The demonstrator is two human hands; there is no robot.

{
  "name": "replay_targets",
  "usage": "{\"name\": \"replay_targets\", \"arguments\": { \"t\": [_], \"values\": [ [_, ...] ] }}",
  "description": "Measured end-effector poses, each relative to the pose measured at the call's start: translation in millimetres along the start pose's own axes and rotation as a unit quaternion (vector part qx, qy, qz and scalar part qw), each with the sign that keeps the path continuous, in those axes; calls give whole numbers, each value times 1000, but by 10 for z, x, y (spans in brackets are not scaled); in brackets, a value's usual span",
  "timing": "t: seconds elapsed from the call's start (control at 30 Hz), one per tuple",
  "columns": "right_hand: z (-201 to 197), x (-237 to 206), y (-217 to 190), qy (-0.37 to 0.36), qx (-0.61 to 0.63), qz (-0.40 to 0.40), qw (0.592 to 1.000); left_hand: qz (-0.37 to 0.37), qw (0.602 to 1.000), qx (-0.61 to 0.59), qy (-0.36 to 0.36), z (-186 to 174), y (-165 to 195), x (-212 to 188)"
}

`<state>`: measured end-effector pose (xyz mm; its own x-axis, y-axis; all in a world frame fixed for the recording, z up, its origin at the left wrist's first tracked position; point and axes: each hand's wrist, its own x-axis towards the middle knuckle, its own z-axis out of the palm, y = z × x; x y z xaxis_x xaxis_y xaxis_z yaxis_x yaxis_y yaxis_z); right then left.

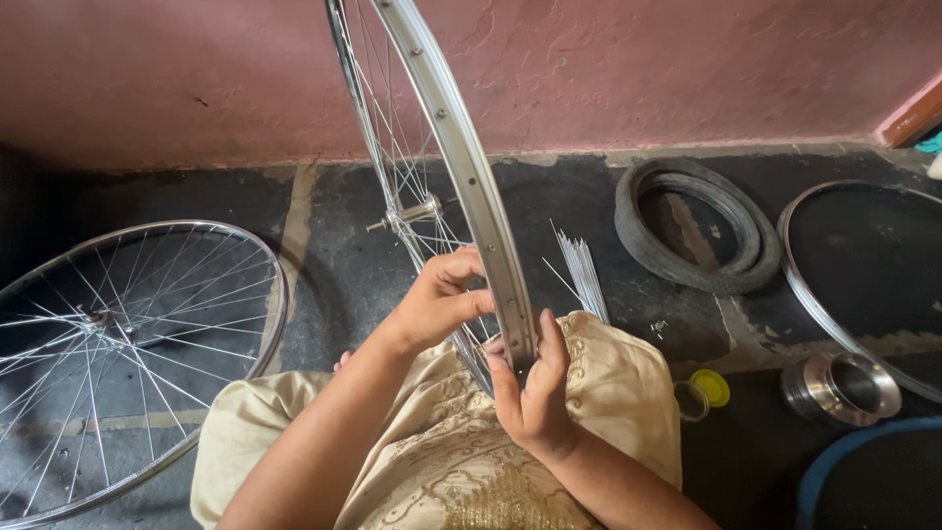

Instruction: The person laces a bicycle wheel by inserting spokes through the rim and hub, then securing them with nipples. The person repeats this process for multiple spokes around the wheel.

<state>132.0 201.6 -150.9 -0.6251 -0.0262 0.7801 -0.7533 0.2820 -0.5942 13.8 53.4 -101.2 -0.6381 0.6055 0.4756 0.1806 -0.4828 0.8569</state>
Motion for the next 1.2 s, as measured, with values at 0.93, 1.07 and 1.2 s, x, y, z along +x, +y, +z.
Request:
{"name": "replay_targets", "arguments": {
  "t": [0.93,1.07,1.2],
  "values": [
    [30,58,-5,-5,-89,-28,996,95,966,238,35,100,125,-35],
    [18,65,-10,-7,-101,-33,994,100,993,26,54,157,7,-90],
    [-22,69,-52,-22,-127,-34,991,92,989,96,71,102,-108,-108]
  ]
}}
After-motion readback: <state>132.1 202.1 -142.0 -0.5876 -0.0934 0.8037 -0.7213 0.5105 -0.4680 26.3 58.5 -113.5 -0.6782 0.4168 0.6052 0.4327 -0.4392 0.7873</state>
